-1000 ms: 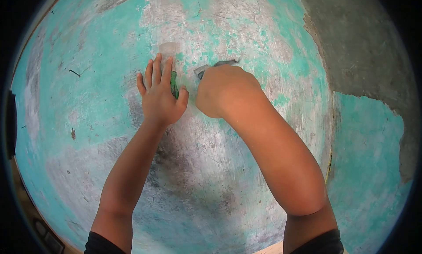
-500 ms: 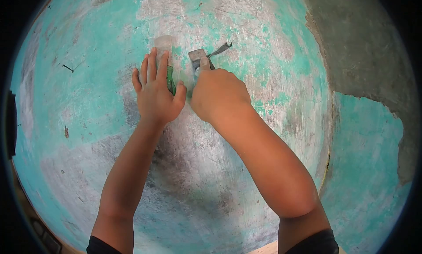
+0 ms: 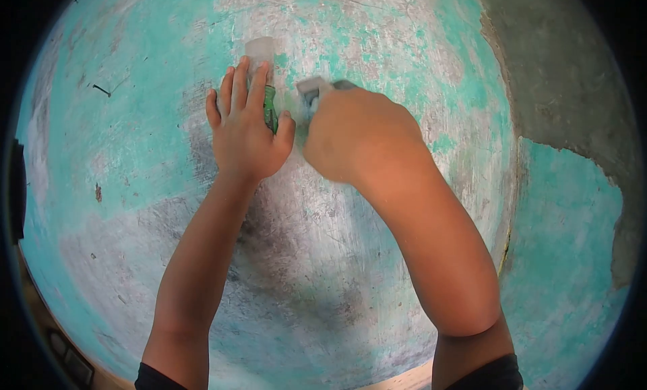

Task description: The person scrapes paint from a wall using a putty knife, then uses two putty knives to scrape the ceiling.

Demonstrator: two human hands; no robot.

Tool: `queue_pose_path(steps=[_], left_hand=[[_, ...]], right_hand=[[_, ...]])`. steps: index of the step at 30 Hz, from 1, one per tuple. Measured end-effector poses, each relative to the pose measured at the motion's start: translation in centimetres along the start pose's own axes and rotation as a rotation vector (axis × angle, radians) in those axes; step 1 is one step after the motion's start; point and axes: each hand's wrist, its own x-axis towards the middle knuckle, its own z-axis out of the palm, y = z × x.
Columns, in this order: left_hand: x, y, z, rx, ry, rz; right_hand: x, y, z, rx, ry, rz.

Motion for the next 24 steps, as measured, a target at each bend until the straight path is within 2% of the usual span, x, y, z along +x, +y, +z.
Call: queue_pose_path(steps=[4, 7, 10, 13, 19, 22, 24], left_hand=[[0.1, 0.3, 0.0, 0.003, -0.004, -0.008], [0.0, -0.2, 0.0, 0.006, 0.002, -0.012], [0.0, 0.1, -0.1, 0.006, -0.007, -0.015], [0.0, 0.4, 0.1, 0.001, -0.011, -0.015], [-0.1, 0.0, -0.2, -0.01, -0.001, -0.023], [-0.1, 0.2, 0.0, -0.008, 0.001, -0.012], [-0.1, 0.0, 0.0, -0.006, 0.01, -0.009]], right_hand=[[1.0, -0.6, -0.8, 0.034, -0.092, 0.105], [-0.4, -0.1, -0.8, 0.0, -0.041, -0.007], [0.2, 0.7, -0.7, 0.104, -0.032, -0.07], [1.1, -0.3, -1.0, 0.082, -0.1, 0.091], [0.3, 0.4, -1.0, 0.058, -0.082, 0.007], [1.7, 0.9, -0.6, 0.075, -0.106, 0.152], [0.6, 1.2, -0.9, 0.061, -0.099, 0.103]])
